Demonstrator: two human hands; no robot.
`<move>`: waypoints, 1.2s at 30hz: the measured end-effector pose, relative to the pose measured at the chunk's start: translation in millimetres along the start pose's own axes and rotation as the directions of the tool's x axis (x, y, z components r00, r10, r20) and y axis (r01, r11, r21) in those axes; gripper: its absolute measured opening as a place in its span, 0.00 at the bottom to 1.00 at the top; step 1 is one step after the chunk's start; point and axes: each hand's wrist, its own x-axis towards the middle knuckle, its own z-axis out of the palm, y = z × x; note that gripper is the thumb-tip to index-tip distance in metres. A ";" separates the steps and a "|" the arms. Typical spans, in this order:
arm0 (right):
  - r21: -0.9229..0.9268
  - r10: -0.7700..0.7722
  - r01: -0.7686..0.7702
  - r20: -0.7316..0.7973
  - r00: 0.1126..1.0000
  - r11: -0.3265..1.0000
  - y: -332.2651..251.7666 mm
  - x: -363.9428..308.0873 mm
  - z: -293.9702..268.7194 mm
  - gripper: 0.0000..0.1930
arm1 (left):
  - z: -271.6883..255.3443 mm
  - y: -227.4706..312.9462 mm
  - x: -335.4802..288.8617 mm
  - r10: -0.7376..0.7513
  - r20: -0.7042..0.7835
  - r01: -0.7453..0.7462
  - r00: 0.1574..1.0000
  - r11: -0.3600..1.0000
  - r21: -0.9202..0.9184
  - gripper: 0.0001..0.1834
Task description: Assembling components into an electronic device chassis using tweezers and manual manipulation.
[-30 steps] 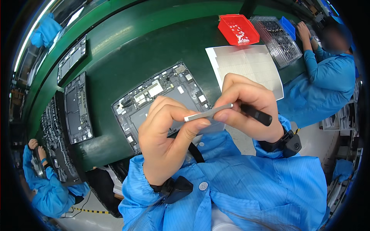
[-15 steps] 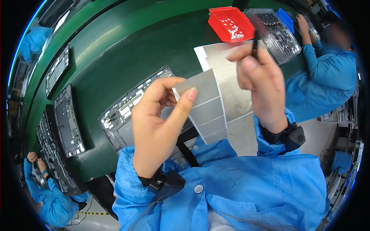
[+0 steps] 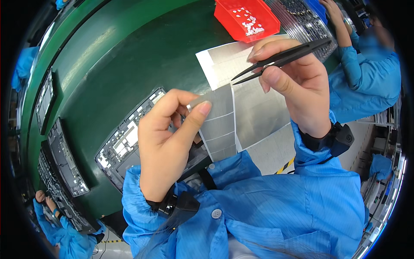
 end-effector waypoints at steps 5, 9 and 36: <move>0.227 0.134 -0.113 -0.079 0.988 0.967 7.2 -2.2 -6.1 0.18 | -3.1 -2.0 -4.9 -0.040 0.007 0.040 0.999 0.999 -0.015 0.06; 0.156 0.358 -0.389 0.196 0.913 0.908 -3.8 -15.1 15.4 0.23 | -7.0 -0.8 -19.6 0.030 -0.017 -0.030 0.999 0.999 0.016 0.07; 0.218 0.108 -0.162 0.238 0.965 0.962 -20.5 4.5 147.8 0.23 | -121.6 5.8 -129.8 0.027 -0.279 -0.013 0.960 0.999 0.053 0.06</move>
